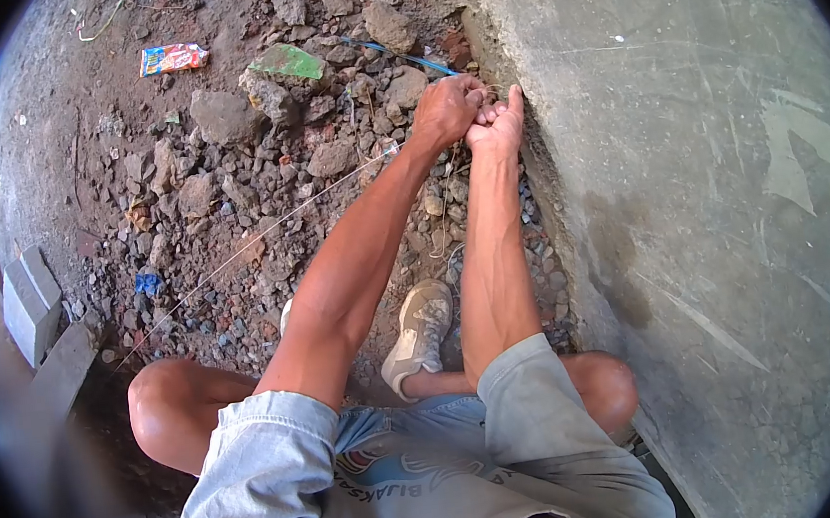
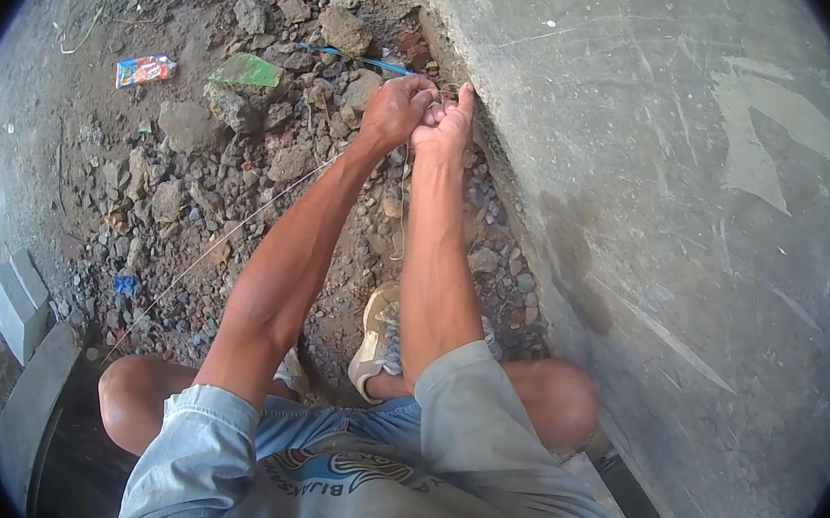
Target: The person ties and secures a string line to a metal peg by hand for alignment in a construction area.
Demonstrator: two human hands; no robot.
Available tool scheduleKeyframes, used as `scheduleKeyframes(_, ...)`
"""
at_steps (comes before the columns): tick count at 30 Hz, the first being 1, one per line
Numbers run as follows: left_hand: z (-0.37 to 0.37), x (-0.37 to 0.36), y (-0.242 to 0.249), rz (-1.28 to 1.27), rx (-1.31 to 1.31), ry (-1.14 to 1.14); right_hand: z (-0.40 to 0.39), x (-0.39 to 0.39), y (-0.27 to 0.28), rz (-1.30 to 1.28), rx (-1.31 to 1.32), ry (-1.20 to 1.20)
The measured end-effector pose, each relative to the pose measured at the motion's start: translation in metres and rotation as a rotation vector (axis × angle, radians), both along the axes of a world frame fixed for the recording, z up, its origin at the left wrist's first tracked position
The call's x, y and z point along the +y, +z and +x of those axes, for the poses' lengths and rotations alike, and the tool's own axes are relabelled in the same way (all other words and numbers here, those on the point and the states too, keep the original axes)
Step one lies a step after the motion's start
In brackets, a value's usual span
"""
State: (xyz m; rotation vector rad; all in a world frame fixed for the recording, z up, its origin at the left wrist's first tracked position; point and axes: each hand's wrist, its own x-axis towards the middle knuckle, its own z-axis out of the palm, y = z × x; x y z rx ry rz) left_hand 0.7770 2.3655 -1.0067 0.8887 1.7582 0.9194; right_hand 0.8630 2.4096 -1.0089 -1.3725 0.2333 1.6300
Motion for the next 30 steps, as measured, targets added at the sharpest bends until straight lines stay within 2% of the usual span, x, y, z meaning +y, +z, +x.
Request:
scheduleKeyframes(7, 0.004, 0.001, -0.010, -0.029, -0.026, -0.031, 0.006, 0.001, -0.006, -0.073, -0.011, 0.039)
scheduleKeyframes(16, 0.005, 0.000, -0.014, -0.039, -0.041, -0.020, 0.008, -0.007, -0.013, -0.012, -0.157, 0.039)
scheduleKeyframes(19, 0.006, 0.000, -0.008, -0.018, -0.037, -0.016, 0.024, -0.029, -0.028, 0.160, -0.318, 0.188)
scheduleKeyframes(22, 0.012, 0.001, -0.007, -0.014, -0.058, -0.024, 0.020, -0.045, -0.042, 0.234, -0.826, 0.349)
scheduleKeyframes(26, 0.016, 0.001, -0.013, 0.015, -0.041, -0.053, 0.025, -0.038, -0.041, 0.418, -0.976, 0.389)
scheduleKeyframes(27, 0.017, 0.003, -0.012, -0.006, -0.044, -0.059, 0.022, -0.039, -0.031, 0.473, -1.129, 0.494)
scheduleKeyframes(30, 0.017, 0.005, -0.012, 0.005, -0.040, -0.038, 0.021, -0.038, -0.013, 0.550, -1.321, 0.747)
